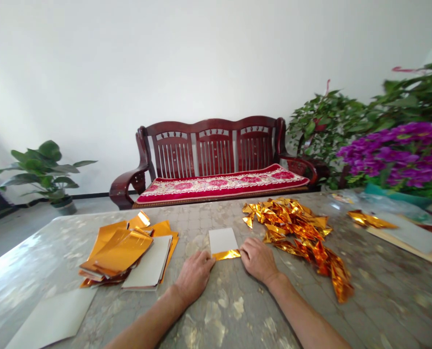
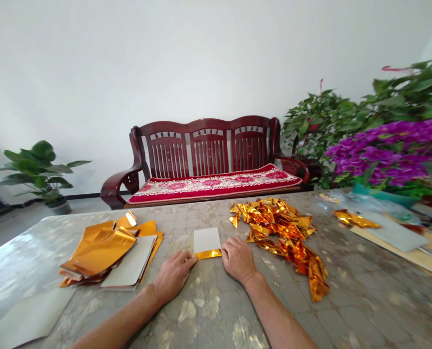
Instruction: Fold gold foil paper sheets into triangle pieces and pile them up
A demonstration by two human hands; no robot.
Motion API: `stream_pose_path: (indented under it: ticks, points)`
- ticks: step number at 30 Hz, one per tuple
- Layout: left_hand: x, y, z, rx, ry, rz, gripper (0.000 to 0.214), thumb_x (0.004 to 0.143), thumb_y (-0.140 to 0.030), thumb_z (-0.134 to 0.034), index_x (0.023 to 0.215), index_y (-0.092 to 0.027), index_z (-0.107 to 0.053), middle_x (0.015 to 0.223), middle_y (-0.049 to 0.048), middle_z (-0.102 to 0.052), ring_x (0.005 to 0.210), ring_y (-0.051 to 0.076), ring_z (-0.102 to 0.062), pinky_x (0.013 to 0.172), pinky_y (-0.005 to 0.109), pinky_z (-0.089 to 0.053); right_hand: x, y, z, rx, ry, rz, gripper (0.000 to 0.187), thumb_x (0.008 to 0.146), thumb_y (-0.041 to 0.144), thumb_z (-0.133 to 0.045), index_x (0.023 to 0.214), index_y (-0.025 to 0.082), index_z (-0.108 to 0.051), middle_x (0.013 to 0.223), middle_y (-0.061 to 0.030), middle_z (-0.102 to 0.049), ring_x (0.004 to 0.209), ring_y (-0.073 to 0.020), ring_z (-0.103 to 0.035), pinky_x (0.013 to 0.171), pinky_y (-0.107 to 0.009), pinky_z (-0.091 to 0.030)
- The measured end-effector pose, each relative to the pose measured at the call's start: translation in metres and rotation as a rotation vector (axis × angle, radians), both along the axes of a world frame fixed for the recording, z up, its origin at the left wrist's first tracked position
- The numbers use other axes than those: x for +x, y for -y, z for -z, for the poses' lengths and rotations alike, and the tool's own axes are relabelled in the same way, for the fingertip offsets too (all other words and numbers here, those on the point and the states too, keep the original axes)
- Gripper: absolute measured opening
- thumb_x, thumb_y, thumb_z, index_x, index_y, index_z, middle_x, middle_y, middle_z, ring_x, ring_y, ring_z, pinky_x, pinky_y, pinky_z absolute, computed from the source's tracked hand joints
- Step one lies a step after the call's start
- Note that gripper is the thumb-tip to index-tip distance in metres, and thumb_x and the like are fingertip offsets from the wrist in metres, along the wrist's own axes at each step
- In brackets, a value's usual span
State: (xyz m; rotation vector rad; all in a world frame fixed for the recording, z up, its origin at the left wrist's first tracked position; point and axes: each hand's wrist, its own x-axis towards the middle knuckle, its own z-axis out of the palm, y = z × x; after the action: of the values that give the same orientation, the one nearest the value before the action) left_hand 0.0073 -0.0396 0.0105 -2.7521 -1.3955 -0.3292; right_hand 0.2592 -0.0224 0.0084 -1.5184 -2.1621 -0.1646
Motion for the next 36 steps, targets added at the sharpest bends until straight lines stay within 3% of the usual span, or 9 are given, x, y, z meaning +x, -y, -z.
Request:
stream_pose_path:
  ticks: [5,15,22,27,32,36]
  points:
    - [0.009,0.005,0.001,-0.012,-0.018,-0.053,0.023,0.094,-0.017,-0.043,0.106,-0.023,-0.060,0.101,0.0042,-0.059,0.090,0.018,-0.056,0.081,0.030,-0.049,0.000,0.001,-0.002,-0.039,-0.047,-0.028,0.020,0.093,0.031,-0.055,0.080,0.022,-0.068,0.088,-0.0033,-0.065,0.089,-0.0186,-0.056,0.079,-0.029,-0.038]
    - [0.014,0.007,0.004,0.038,0.048,-0.066,0.022,0.093,-0.017,-0.046,0.106,-0.024,-0.062,0.107,0.0046,-0.060,0.099,0.021,-0.055,0.087,0.035,-0.047,0.000,-0.002,-0.001,-0.098,-0.155,-0.030,0.006,0.083,0.019,-0.058,0.079,0.021,-0.063,0.088,-0.0026,-0.066,0.089,-0.0190,-0.058,0.078,-0.029,-0.040]
    - [0.031,0.008,0.008,0.025,0.157,0.026,0.024,0.095,-0.018,-0.045,0.111,-0.023,-0.062,0.110,0.0055,-0.063,0.101,0.021,-0.056,0.092,0.036,-0.049,0.001,-0.014,0.008,-0.187,-0.579,0.012,0.014,0.085,0.026,-0.051,0.087,0.021,-0.064,0.082,-0.0037,-0.071,0.078,-0.0206,-0.066,0.072,-0.032,-0.049]
    - [0.050,0.010,0.005,0.000,0.164,0.061,0.024,0.095,-0.018,-0.046,0.111,-0.023,-0.063,0.108,0.0052,-0.065,0.101,0.021,-0.058,0.094,0.036,-0.051,-0.009,-0.025,0.021,-0.103,-0.865,-0.048,0.021,0.077,0.020,-0.052,0.096,0.019,-0.063,0.096,-0.0074,-0.073,0.083,-0.0205,-0.069,0.076,-0.034,-0.056]
    - [0.048,0.012,0.006,0.047,0.270,0.053,0.043,0.094,-0.017,-0.046,0.135,-0.026,-0.049,0.126,0.0072,-0.060,0.110,0.020,-0.060,0.096,0.033,-0.052,-0.011,-0.019,0.016,0.138,-0.730,-0.031,0.038,0.083,0.015,-0.050,0.121,0.018,-0.058,0.104,-0.0099,-0.070,0.089,-0.0211,-0.069,0.078,-0.036,-0.058]
    - [0.043,0.016,0.012,0.214,0.421,0.083,0.053,0.095,-0.019,-0.045,0.147,-0.027,-0.036,0.140,0.0110,-0.051,0.121,0.021,-0.056,0.100,0.034,-0.051,-0.012,-0.003,0.003,0.326,-0.377,-0.271,0.049,0.094,0.010,-0.042,0.141,0.023,-0.045,0.119,-0.0102,-0.066,0.109,-0.0219,-0.063,0.095,-0.041,-0.053]
